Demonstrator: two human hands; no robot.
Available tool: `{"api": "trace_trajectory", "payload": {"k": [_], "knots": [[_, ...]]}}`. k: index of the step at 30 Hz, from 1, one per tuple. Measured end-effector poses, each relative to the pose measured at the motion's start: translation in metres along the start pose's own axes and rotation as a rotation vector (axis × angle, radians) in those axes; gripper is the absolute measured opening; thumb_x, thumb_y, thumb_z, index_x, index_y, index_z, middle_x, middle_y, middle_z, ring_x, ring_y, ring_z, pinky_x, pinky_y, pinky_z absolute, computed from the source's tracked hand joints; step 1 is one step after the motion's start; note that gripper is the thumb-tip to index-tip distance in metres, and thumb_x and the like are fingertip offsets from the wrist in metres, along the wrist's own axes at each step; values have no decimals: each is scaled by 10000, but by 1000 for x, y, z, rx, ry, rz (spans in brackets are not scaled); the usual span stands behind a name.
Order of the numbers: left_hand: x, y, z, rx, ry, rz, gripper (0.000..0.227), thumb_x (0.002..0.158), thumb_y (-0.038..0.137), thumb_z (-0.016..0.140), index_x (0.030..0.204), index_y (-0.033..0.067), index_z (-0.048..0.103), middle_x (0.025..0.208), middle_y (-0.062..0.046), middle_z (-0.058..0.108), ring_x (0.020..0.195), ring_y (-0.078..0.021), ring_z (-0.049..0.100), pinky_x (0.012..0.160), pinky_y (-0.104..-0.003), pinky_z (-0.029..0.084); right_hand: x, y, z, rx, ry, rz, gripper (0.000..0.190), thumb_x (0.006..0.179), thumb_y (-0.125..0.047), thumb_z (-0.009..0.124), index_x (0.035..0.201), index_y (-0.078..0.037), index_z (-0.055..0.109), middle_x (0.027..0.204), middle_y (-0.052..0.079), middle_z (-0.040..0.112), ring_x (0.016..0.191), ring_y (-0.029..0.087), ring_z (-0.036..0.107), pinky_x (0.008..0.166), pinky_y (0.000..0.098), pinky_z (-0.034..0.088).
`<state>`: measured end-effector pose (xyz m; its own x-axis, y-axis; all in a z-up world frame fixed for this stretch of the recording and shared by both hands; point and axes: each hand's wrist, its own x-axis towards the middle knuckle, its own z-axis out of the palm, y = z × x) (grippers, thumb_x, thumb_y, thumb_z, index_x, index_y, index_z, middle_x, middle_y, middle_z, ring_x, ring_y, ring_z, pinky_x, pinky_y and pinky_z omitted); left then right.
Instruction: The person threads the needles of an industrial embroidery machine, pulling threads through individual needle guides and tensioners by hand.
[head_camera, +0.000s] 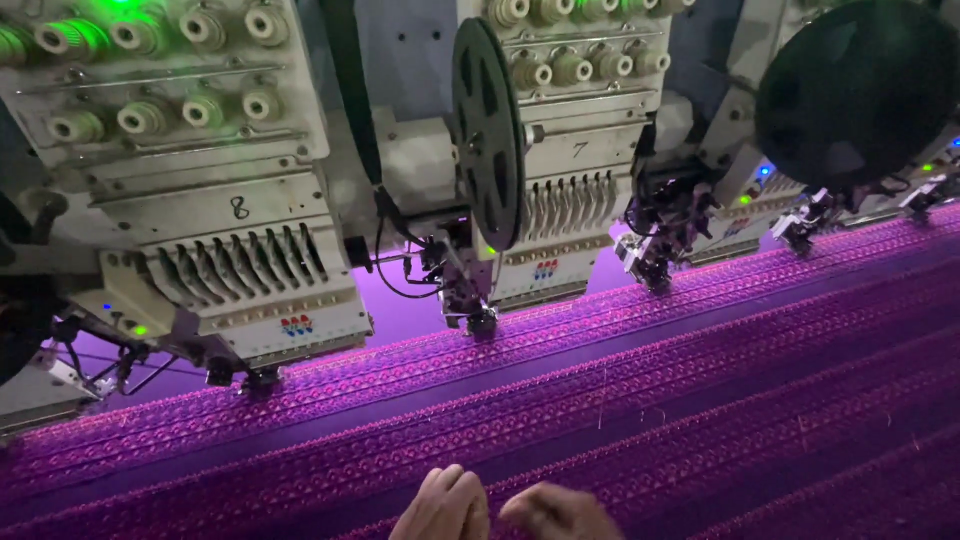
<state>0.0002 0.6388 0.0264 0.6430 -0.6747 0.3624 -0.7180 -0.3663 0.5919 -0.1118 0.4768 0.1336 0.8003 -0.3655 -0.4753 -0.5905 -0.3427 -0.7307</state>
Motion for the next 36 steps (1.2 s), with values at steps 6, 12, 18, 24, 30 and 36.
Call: {"api": "trace_trajectory", "payload": {"k": [6, 12, 18, 24, 30, 36], "knots": [[48, 25, 24, -122, -34, 52, 117, 989, 153, 496, 882, 126, 534, 874, -94, 572, 825, -303, 555, 809, -454, 438, 63, 85, -63, -221, 585, -178, 212, 803, -354, 807, 973, -241, 867, 980, -89, 880, 921, 78, 827, 892, 244, 578], [118, 91, 104, 29, 15, -119, 102, 971, 146, 601, 894, 89, 636, 943, -132, 587, 926, -329, 548, 878, -477, 460, 84, 119, -97, -181, 795, -225, 166, 831, -314, 725, 944, -269, 837, 989, -89, 839, 939, 124, 776, 902, 289, 538], [169, 114, 171, 372, -59, -221, 103, 897, 201, 722, 978, 139, 706, 1012, -87, 650, 1014, -273, 569, 949, -354, 459, 80, 122, -103, -76, 832, -279, 164, 851, -288, 709, 955, -224, 819, 955, -61, 819, 886, 131, 764, 850, 287, 547], [174, 144, 171, 667, -192, -124, 334, 794, 366, 855, 928, 89, 726, 906, -66, 666, 873, -198, 588, 806, -288, 545, 68, 122, -101, -61, 869, -257, 159, 862, -224, 698, 972, -196, 809, 908, -32, 785, 805, 132, 728, 799, 288, 547], [185, 137, 127, -87, -153, -524, 251, 743, 43, 612, 503, 62, 538, 504, -20, 558, 507, -155, 579, 456, -387, 496, 76, 124, -97, -92, 864, -203, 173, 874, -282, 672, 970, -217, 799, 955, -32, 796, 890, 177, 735, 856, 335, 538], [198, 132, 110, -505, -240, -570, 114, 936, 138, 642, 840, 164, 587, 753, 41, 575, 617, -71, 450, 547, -269, 403, 107, 99, -130, 32, 672, -284, 527, 893, -210, 691, 1411, -196, 599, 1433, 19, 637, 841, 170, 746, 867, 320, 583]]}}
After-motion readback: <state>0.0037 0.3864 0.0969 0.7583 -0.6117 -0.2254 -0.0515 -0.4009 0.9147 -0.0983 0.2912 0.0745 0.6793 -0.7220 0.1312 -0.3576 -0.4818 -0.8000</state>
